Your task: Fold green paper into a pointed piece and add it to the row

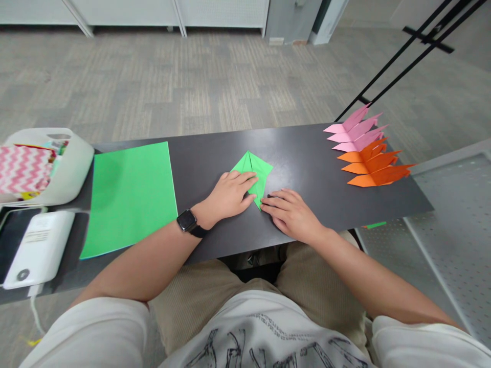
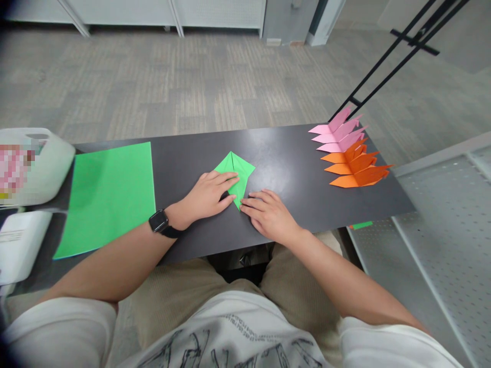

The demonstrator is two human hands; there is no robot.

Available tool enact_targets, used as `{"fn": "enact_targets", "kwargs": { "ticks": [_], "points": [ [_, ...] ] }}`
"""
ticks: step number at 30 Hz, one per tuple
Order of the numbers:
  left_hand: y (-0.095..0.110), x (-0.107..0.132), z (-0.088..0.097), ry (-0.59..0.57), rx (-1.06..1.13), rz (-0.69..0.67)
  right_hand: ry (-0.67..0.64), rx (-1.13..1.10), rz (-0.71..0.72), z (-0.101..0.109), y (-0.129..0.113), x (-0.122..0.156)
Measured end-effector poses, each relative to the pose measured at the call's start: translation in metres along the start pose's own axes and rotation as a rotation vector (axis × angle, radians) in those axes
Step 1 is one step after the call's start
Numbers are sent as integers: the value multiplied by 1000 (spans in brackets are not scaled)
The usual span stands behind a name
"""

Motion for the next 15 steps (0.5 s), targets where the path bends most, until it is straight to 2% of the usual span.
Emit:
{"fn": "enact_targets", "kwargs": {
  "ticks": [7,12,15],
  "points": [
    [0,0,-1,-5,10,7,23,-56,47,4,-3,6],
    [0,1,-1,8,27,-3,96,-68,-46,12,4,4],
    [-1,1,-2,16,27,-1,64,-39,-53,7,2,1]
  ]
}}
Point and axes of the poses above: each hand's wrist, its own x-axis away from the middle knuckle, its own z-axis out of the back of the hand, y = z × x, the point moved 9 cm from there along -x, towards the middle knuckle, and after that the axes turned 5 degrees about z, right-handed, at the moved point
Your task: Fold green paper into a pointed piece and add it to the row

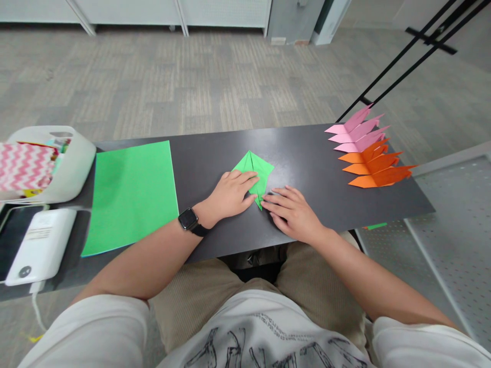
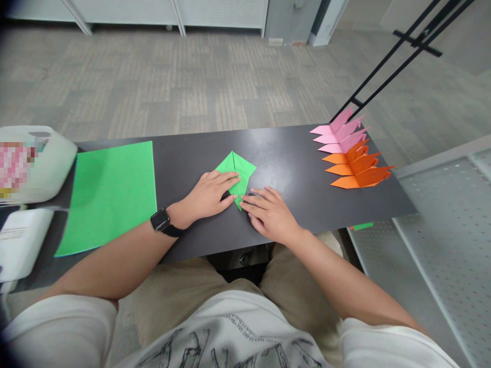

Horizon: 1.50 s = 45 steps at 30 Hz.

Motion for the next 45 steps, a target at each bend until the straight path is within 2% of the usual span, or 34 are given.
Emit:
{"fn": "enact_targets", "kwargs": {
  "ticks": [6,12,17,25,32,39,45],
  "points": [
    [-1,0,2,52,11,-14,-41,-10,27,-3,1,-4],
    [-2,-1,5,77,27,-45,96,56,-61,13,41,-39],
    [-2,-2,8,66,25,-52,1,124,-38,-3,59,-64],
    [-5,-2,9,97,-7,-5,-25,114,12,-13,49,-51],
    [-12,-7,5,77,-12,16,-29,86,5,-14,55,-50],
    [-28,-14,0,43,-6,87,-130,84,-31,-22,60,-51],
    [-39,-22,-6,13,21,92,-179,60,-41,-23,62,-53]
  ]
}}
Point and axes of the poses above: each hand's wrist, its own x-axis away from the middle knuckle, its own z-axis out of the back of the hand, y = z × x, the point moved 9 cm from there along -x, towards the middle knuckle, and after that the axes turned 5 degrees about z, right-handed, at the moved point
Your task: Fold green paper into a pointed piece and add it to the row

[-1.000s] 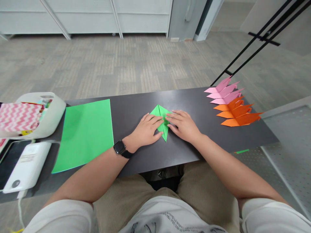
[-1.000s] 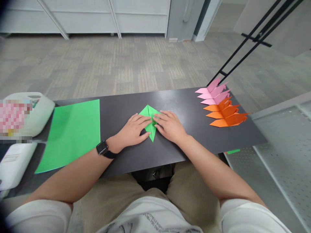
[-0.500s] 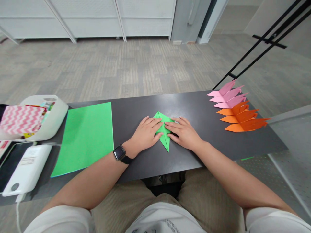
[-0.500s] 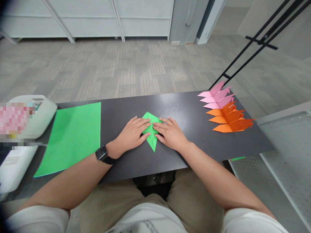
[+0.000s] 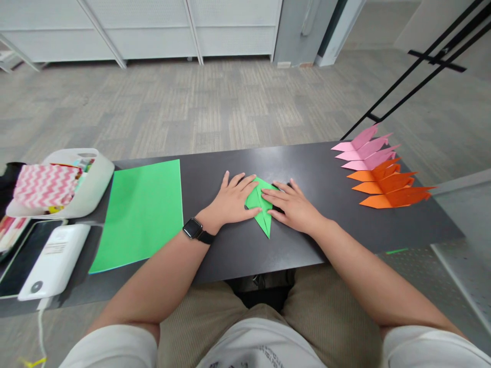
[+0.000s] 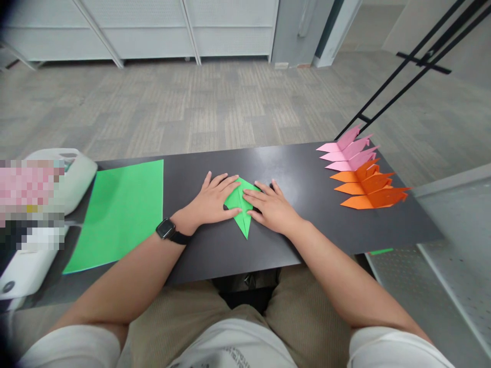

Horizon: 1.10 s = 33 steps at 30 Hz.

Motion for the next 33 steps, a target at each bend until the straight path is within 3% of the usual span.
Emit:
{"fn": "enact_targets", "kwargs": {
  "ticks": [5,11,17,23,28,33],
  "points": [
    [-3,-4,4,21,16,-8,-30,-25,-7,0,2,-2],
    [-3,0,27,174,46,48,-44,-43,-13,1,2,-4],
    [0,1,10,42,22,19,-12,-67,5,2,5,-3],
    [4,5,1,-4,-23,-5,-13,-97,18,3,5,-1],
    [12,8,10,60,-39,-43,-9,-89,36,3,1,1],
    [27,12,15,85,1,-154,87,-51,36,10,-9,8]
  ]
}}
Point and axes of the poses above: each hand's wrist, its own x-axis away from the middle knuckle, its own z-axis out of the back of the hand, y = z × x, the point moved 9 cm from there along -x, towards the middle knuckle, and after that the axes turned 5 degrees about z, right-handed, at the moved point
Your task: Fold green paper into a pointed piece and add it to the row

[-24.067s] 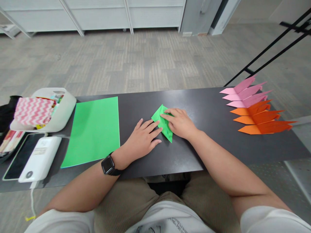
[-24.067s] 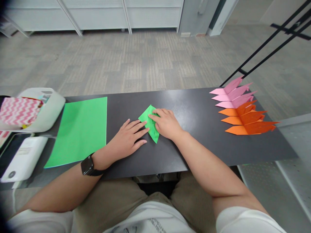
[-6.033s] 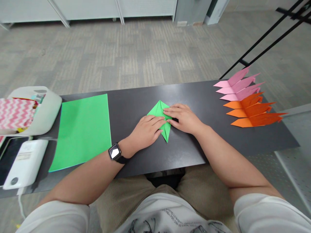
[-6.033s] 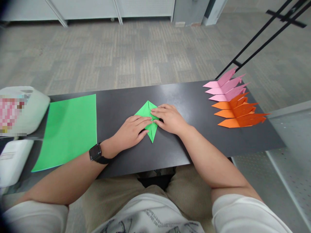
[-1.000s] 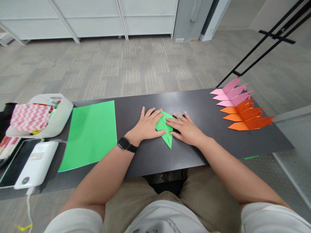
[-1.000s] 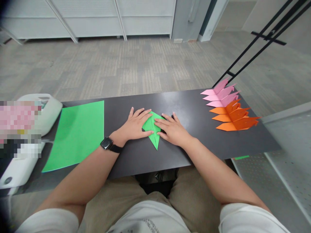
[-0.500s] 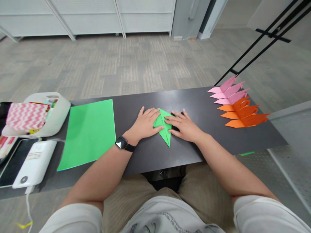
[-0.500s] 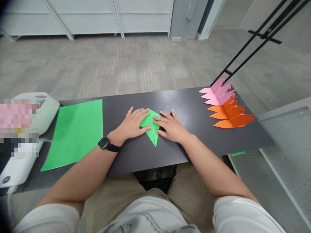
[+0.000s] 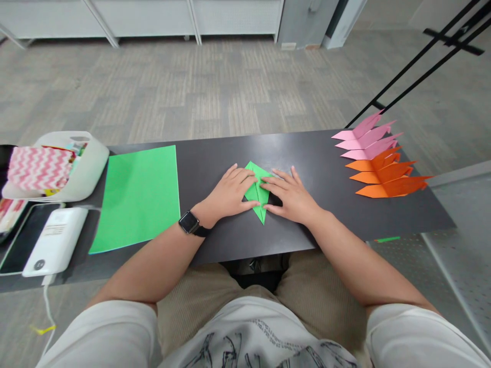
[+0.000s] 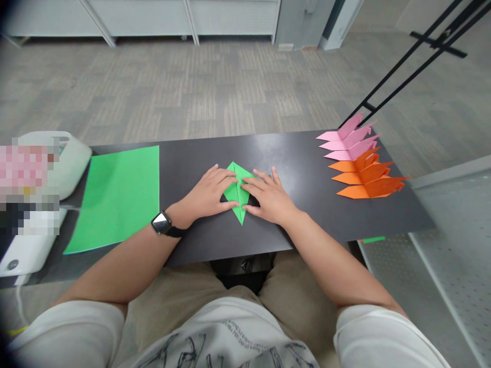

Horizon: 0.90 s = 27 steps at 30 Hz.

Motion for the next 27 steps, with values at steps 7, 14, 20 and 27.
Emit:
{"fn": "enact_targets", "kwargs": {
  "ticks": [7,14,20,27],
  "points": [
    [1,3,-3,-45,25,18,-30,14,-44,0,-20,16],
    [1,7,-8,-38,28,3,-81,-40,-69,9,-19,23],
    [1,7,-4,-17,54,4,112,20,-264,38,42,-22],
    [12,10,7,-22,102,-102,126,-38,-254,17,57,-50]
  ]
}}
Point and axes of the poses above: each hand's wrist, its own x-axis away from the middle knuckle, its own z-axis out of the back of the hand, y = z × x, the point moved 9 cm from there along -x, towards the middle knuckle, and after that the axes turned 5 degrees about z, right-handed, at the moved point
